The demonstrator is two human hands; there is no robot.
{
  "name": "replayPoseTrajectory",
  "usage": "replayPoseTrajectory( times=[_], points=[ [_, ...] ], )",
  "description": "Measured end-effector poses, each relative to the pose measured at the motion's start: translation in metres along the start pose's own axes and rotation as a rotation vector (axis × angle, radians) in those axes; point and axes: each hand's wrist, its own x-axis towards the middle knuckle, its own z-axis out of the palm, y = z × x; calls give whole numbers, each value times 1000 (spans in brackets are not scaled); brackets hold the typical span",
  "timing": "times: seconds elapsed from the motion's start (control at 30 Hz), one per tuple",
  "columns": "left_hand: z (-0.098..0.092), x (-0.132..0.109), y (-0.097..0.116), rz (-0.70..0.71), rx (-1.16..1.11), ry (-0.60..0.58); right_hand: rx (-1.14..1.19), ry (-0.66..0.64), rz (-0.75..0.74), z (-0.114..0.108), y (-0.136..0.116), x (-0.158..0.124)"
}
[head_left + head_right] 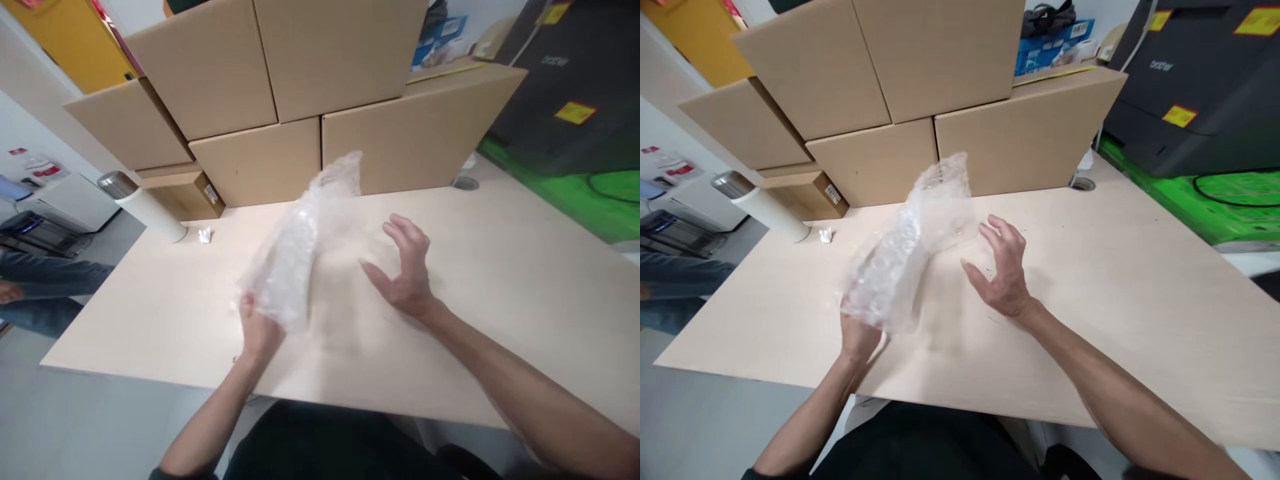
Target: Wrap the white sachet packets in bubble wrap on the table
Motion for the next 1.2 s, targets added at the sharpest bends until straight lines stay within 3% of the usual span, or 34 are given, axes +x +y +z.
replayPoseTrajectory(
  times=[0.17, 0.27, 0.37, 0.5, 0.57, 0.63, 0.73, 0.93, 1.07, 1.2],
  points=[
    [29, -29, 6, 36, -126, -186, -96, -205, -156, 0, -9, -13],
    [27, -27, 4, -13, -177, -112, -56, -221, -177, -1, -4, -12],
    [4, -15, -2, -36, -85, 64, -25, -146, -112, 1, 6, -5],
    [-36, -6, -10, 16, 115, 169, 49, -120, -51, 7, 19, -1],
    [-49, -7, -11, 161, 361, 161, 80, -106, -46, 9, 24, -1],
    [-58, -9, -10, 333, 628, 81, 75, -93, -44, 10, 26, -2],
    [-66, -7, -9, 435, 776, -3, 36, -98, -85, 8, 31, 0],
    [-101, 7, -15, 219, 461, 360, 19, -157, -95, 2, 47, 5],
    [-128, 4, -18, 99, 499, 390, 37, -117, -132, 4, 61, 7],
    [-138, -5, -16, 169, 807, 380, 37, -144, -138, 1, 69, 7]
  ],
)
